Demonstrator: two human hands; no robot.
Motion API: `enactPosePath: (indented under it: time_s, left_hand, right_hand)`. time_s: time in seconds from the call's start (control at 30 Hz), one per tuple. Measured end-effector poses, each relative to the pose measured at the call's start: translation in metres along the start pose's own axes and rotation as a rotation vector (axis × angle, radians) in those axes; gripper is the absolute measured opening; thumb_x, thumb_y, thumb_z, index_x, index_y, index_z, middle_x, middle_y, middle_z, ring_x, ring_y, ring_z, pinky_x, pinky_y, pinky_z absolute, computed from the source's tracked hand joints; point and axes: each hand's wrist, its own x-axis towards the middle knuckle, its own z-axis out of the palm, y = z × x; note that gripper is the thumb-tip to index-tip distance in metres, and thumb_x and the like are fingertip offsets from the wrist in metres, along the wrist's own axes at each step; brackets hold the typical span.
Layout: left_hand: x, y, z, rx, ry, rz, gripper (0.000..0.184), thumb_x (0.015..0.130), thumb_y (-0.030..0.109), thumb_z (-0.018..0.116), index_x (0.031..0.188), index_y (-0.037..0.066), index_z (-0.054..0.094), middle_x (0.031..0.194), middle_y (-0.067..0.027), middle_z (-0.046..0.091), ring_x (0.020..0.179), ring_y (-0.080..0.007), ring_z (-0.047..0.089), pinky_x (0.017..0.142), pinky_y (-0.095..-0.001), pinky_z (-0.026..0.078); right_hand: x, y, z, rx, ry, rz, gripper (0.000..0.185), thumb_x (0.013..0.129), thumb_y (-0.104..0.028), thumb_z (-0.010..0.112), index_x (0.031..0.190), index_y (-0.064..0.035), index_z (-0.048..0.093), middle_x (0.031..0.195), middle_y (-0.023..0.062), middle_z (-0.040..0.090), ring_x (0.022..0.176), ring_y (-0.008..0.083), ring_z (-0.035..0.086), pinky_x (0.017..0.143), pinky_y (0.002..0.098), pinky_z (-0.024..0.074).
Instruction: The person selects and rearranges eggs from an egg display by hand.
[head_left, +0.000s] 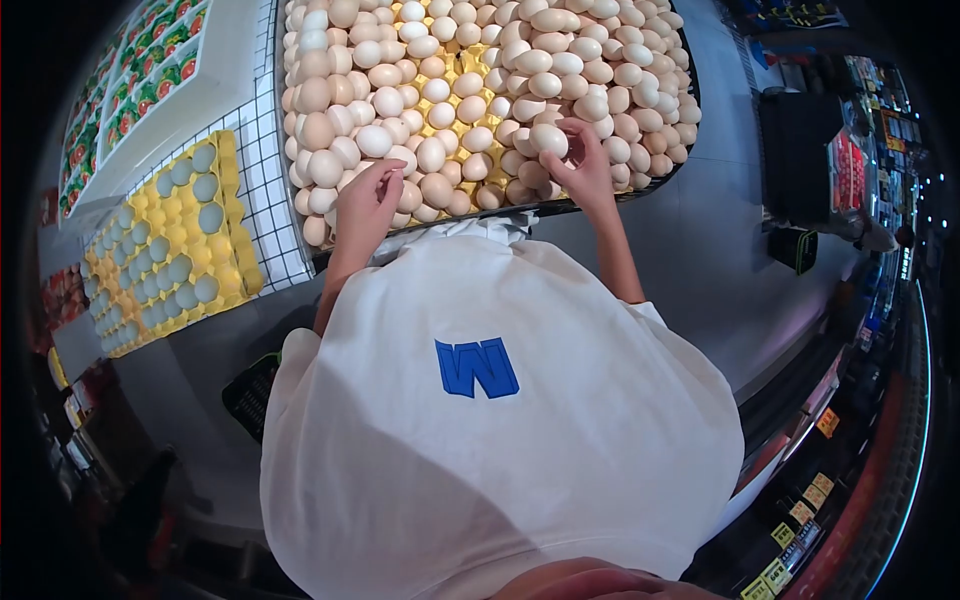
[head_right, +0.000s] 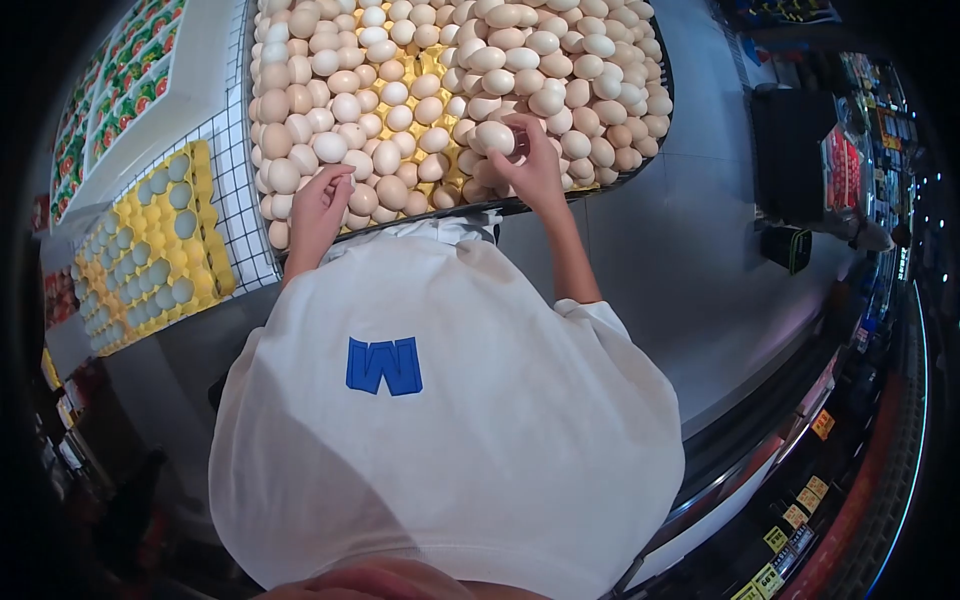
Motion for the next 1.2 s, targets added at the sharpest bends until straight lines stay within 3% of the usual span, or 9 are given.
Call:
enactPosePath:
  time_s: [0.2, 0.27, 0.33, 0.43, 0.47, 0.7, 0.77, 1.03, 1.2]
  left_hand:
    - [0.015, 0.018, 0.016, 0.083, -0.233, 0.022, 0.021, 0.093, 0.012, 0.059, 0.110, 0.002, 0.065, 0.084, -0.0045, 0.065, 0.072, -0.0093, 0.056, 0.066, -0.0236, 0.047]
    - [0.018, 0.020, 0.021, 0.179, -0.319, 0.065, 0.022, 0.091, 0.013, 0.059, 0.111, 0.003, 0.065, 0.081, -0.0057, 0.064, 0.070, -0.0112, 0.057, 0.066, -0.0248, 0.047]
    - [0.016, 0.018, 0.025, 0.188, -0.331, 0.102, 0.023, 0.091, 0.014, 0.060, 0.111, 0.003, 0.065, 0.080, -0.0062, 0.064, 0.069, -0.0122, 0.057, 0.065, -0.0256, 0.047]
    - [0.016, 0.016, 0.025, 0.183, -0.335, 0.130, 0.023, 0.090, 0.016, 0.059, 0.110, 0.006, 0.066, 0.081, -0.0076, 0.065, 0.069, -0.0167, 0.061, 0.064, -0.0288, 0.049]
    - [0.017, 0.015, 0.025, 0.171, -0.326, 0.122, 0.023, 0.090, 0.018, 0.058, 0.109, 0.009, 0.067, 0.082, -0.0086, 0.068, 0.069, -0.0202, 0.064, 0.064, -0.0314, 0.050]
    - [0.020, 0.012, 0.026, 0.114, -0.300, 0.094, 0.024, 0.089, 0.018, 0.058, 0.108, 0.008, 0.067, 0.080, -0.0090, 0.067, 0.068, -0.0198, 0.063, 0.063, -0.0313, 0.049]
    - [0.020, 0.015, 0.024, 0.134, -0.316, 0.093, 0.022, 0.091, 0.014, 0.060, 0.108, 0.002, 0.065, 0.077, -0.0068, 0.063, 0.067, -0.0134, 0.059, 0.064, -0.0263, 0.048]
    - [0.021, 0.012, 0.025, 0.112, -0.320, 0.097, 0.022, 0.090, 0.013, 0.060, 0.108, 0.002, 0.065, 0.078, -0.0074, 0.063, 0.067, -0.0144, 0.060, 0.064, -0.0268, 0.049]
    - [0.021, 0.012, 0.024, 0.108, -0.326, 0.099, 0.023, 0.090, 0.013, 0.059, 0.109, 0.001, 0.064, 0.079, -0.0078, 0.064, 0.068, -0.0149, 0.061, 0.065, -0.0270, 0.049]
  right_hand:
    - [-0.006, -0.025, 0.014, -0.332, -0.399, 0.154, 0.034, 0.075, -0.016, 0.072, 0.106, -0.0050, 0.062, 0.087, 0.0065, 0.062, 0.072, 0.0159, 0.059, 0.069, 0.0285, 0.0498]
    - [-0.004, -0.018, 0.022, -0.431, -0.407, -0.002, 0.036, 0.074, -0.012, 0.072, 0.108, -0.0047, 0.063, 0.087, 0.0067, 0.062, 0.077, 0.0164, 0.059, 0.070, 0.0308, 0.0496]
    - [0.000, -0.016, 0.026, -0.572, -0.550, -0.202, 0.036, 0.070, -0.013, 0.073, 0.104, -0.0051, 0.063, 0.085, 0.0093, 0.062, 0.082, 0.0257, 0.060, 0.073, 0.0372, 0.0497]
    - [0.006, -0.011, 0.030, -0.667, -0.601, -0.256, 0.035, 0.065, -0.019, 0.075, 0.095, -0.0053, 0.063, 0.083, 0.0115, 0.063, 0.087, 0.0294, 0.059, 0.076, 0.0413, 0.0492]
    - [0.007, -0.010, 0.032, -0.667, -0.602, -0.257, 0.035, 0.065, -0.019, 0.075, 0.095, -0.0053, 0.063, 0.083, 0.0115, 0.063, 0.087, 0.0294, 0.059, 0.076, 0.0413, 0.0492]
    - [0.004, -0.006, 0.048, -0.980, -0.611, -0.293, 0.037, 0.063, -0.025, 0.079, 0.089, -0.0046, 0.064, 0.080, 0.0114, 0.063, 0.088, 0.0281, 0.060, 0.075, 0.0399, 0.0503]
    - [0.004, -0.004, 0.049, -1.028, -0.617, -0.291, 0.038, 0.062, -0.027, 0.079, 0.088, -0.0043, 0.064, 0.081, 0.0113, 0.063, 0.088, 0.0277, 0.060, 0.075, 0.0397, 0.0503]
    - [0.007, -0.004, 0.050, -1.116, -0.572, -0.261, 0.056, 0.066, -0.053, 0.077, 0.089, -0.0033, 0.067, 0.088, 0.0121, 0.064, 0.092, 0.0280, 0.060, 0.079, 0.0412, 0.0487]
    - [0.010, -0.009, 0.044, -1.055, -0.592, -0.251, 0.053, 0.066, -0.050, 0.078, 0.091, -0.0039, 0.067, 0.090, 0.0127, 0.064, 0.093, 0.0284, 0.061, 0.081, 0.0403, 0.0490]
